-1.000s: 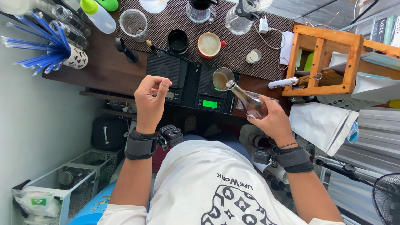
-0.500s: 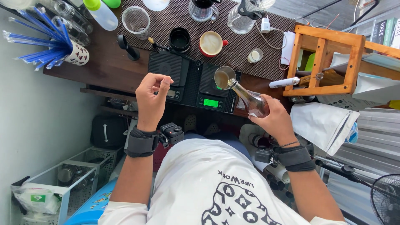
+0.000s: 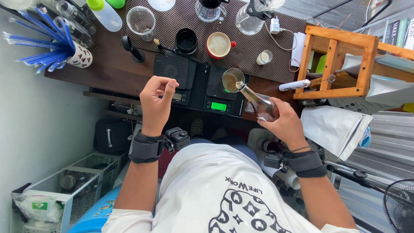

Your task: The person prepares a beverage by pouring liquids from multiple bottles and a milk carton into a metal cup on a scale, then uses a handheld frother to mix the contents.

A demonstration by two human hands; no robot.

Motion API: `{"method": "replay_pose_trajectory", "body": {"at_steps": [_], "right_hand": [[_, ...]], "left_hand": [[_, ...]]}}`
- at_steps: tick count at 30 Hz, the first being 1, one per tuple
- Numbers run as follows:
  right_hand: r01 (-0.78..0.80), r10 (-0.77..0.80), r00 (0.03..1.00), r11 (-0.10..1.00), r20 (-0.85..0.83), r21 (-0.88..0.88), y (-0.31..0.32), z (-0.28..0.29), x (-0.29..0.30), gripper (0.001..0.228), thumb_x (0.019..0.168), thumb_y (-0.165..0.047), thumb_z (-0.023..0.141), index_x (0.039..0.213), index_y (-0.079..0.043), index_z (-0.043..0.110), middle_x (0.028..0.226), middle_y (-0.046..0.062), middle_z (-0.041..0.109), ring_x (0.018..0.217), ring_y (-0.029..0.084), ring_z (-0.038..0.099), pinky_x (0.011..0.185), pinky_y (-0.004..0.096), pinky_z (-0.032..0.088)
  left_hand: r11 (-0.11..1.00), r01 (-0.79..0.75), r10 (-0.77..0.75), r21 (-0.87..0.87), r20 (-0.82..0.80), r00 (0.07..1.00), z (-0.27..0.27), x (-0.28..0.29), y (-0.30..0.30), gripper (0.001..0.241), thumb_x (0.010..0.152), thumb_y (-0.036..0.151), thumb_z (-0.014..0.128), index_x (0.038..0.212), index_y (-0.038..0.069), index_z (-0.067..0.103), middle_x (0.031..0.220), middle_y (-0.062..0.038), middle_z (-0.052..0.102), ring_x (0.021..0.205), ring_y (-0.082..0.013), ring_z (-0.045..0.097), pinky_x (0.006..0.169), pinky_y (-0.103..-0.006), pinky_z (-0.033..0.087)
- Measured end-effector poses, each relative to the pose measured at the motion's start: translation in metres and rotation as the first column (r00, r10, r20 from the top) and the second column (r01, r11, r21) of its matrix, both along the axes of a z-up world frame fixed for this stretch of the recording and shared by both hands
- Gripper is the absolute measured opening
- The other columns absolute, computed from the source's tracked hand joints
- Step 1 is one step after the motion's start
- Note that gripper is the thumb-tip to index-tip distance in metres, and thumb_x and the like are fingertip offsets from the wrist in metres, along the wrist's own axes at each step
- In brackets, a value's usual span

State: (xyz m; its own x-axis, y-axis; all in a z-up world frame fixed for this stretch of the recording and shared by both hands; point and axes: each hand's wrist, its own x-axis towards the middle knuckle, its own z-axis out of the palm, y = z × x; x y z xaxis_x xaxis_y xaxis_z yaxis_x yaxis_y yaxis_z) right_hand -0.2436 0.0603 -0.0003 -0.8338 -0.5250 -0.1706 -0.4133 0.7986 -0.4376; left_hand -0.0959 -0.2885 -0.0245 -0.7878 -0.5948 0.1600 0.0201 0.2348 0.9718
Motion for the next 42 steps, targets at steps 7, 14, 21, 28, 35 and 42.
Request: {"method": "replay_pose_trajectory", "body": {"at_steps": [7, 14, 21, 28, 35, 42], "right_hand": [[0.019, -0.019, 1.000, 0.999, 0.007, 0.026, -0.002, 0.003, 0.000, 0.079, 0.068, -0.034, 0.088, 0.137, -0.009, 0.059, 0.111, 0.012, 0.066, 0.101, 0.031, 0.066, 0.088, 0.042, 0.055], [0.001, -0.001, 1.000, 1.000, -0.010, -0.007, -0.001, 0.004, 0.001, 0.078, 0.069, -0.033, 0.089, 0.137, -0.008, 0.060, 0.110, 0.012, 0.066, 0.099, 0.031, 0.066, 0.085, 0.041, 0.055], [0.050, -0.030, 0.990, 0.988, 0.139, -0.144, 0.001, 0.004, 0.004, 0.080, 0.069, -0.024, 0.092, 0.140, -0.006, 0.059, 0.108, 0.011, 0.066, 0.091, 0.023, 0.067, 0.083, 0.036, 0.057], [0.042, 0.026, 0.983, 0.934, 0.184, -0.355, 0.001, 0.003, 0.010, 0.075, 0.073, -0.017, 0.090, 0.138, -0.003, 0.057, 0.122, 0.010, 0.067, 0.107, 0.016, 0.067, 0.092, 0.032, 0.056], [-0.022, 0.114, 0.981, 0.870, 0.158, -0.493, 0.005, 0.000, 0.013, 0.080, 0.073, -0.021, 0.090, 0.141, -0.004, 0.053, 0.127, 0.011, 0.067, 0.116, 0.019, 0.067, 0.100, 0.035, 0.056], [0.003, 0.197, 0.938, 0.819, 0.286, -0.574, 0.005, -0.002, 0.029, 0.077, 0.070, -0.010, 0.090, 0.137, -0.006, 0.054, 0.132, 0.008, 0.061, 0.118, 0.017, 0.064, 0.092, 0.032, 0.062]], "left_hand": [[1.000, 0.001, -0.001, 0.005, -0.008, 1.000, 0.001, 0.001, 0.000, 0.029, 0.107, 0.032, 0.067, 0.097, 0.005, 0.071, 0.093, 0.001, 0.066, 0.079, -0.0059, 0.062, 0.069, -0.0213, 0.053], [1.000, -0.002, 0.002, 0.009, -0.002, 1.000, 0.003, 0.002, 0.000, 0.029, 0.107, 0.032, 0.067, 0.098, 0.005, 0.071, 0.093, 0.001, 0.067, 0.079, -0.0058, 0.063, 0.070, -0.0213, 0.053], [1.000, -0.005, 0.005, 0.028, -0.001, 1.000, 0.004, 0.000, 0.000, 0.027, 0.106, 0.031, 0.068, 0.101, 0.005, 0.071, 0.094, 0.002, 0.066, 0.082, -0.0054, 0.063, 0.073, -0.0216, 0.054], [0.998, 0.069, -0.070, -0.007, -0.050, 0.996, 0.038, -0.011, 0.009, 0.026, 0.099, 0.027, 0.078, 0.110, 0.005, 0.069, 0.103, -0.001, 0.064, 0.092, -0.0087, 0.062, 0.079, -0.0237, 0.053], [0.948, 0.288, -0.298, -0.135, -0.061, 0.953, 0.070, -0.032, 0.031, 0.033, 0.089, 0.014, 0.085, 0.118, 0.009, 0.071, 0.114, -0.004, 0.067, 0.103, -0.0150, 0.069, 0.086, -0.0289, 0.059], [0.855, 0.511, -0.518, -0.083, -0.179, 0.837, 0.080, -0.042, 0.075, 0.038, 0.086, 0.011, 0.084, 0.122, 0.010, 0.070, 0.121, -0.006, 0.068, 0.112, -0.0169, 0.069, 0.095, -0.0296, 0.059]]}}
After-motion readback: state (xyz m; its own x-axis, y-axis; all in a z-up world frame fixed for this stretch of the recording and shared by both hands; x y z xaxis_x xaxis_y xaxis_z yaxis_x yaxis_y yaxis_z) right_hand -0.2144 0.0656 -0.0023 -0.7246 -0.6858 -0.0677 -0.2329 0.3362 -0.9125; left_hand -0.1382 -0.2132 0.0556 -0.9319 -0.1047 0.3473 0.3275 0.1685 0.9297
